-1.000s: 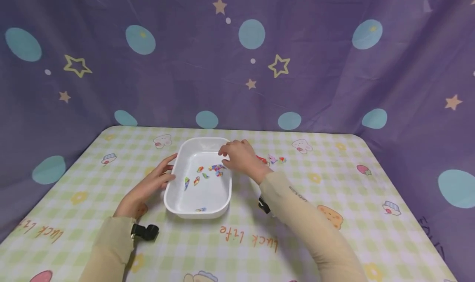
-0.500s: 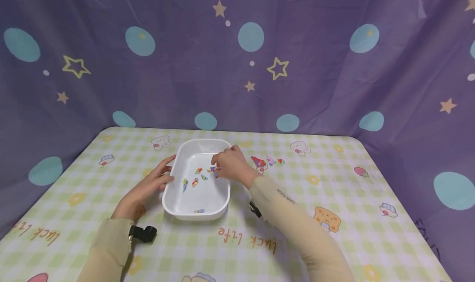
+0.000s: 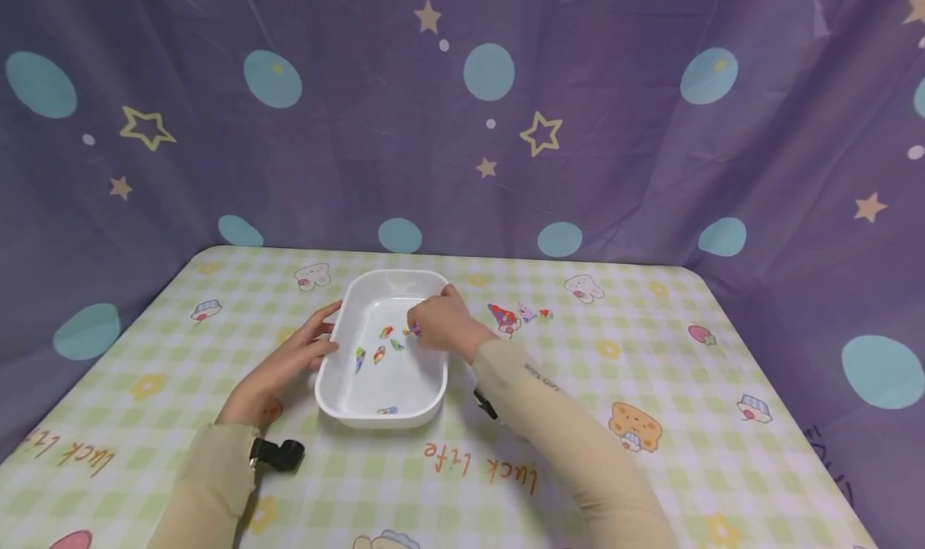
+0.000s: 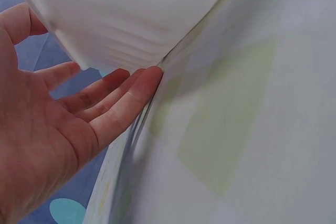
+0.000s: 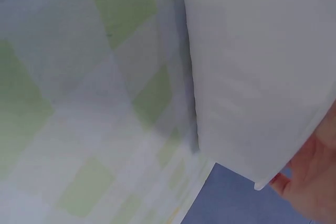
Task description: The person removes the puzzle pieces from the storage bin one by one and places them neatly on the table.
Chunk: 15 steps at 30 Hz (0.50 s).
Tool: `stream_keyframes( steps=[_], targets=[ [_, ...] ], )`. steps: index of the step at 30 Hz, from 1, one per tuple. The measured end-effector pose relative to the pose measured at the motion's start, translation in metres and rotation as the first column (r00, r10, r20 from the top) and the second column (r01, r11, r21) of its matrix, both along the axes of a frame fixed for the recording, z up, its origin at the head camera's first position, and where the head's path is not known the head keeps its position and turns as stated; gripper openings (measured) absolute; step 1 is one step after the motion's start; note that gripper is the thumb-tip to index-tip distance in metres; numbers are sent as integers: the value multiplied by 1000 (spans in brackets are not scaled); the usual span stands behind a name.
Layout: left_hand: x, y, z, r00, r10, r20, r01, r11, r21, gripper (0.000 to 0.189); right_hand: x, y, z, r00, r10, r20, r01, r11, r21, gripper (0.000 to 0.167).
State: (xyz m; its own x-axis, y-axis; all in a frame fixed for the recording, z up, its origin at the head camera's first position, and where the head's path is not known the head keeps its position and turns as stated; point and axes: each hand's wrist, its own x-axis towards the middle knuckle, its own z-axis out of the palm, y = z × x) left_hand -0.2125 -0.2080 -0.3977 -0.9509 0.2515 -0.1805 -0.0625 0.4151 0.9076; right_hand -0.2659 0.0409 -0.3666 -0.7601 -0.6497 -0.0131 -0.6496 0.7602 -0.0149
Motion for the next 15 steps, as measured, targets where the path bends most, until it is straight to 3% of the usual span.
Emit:
stream_keyframes(
  steps=[8,15],
  targets=[
    [1,1,1,1000,-5,-4,5,1000,12,67,-4,-5,-3,1000,-9,-2,9,996,86,12],
    [-1,0,-1,1000,2,-1,-2,1000,4,67,-4,-11,-2,999,-34,20,31,990,141,12]
  ],
)
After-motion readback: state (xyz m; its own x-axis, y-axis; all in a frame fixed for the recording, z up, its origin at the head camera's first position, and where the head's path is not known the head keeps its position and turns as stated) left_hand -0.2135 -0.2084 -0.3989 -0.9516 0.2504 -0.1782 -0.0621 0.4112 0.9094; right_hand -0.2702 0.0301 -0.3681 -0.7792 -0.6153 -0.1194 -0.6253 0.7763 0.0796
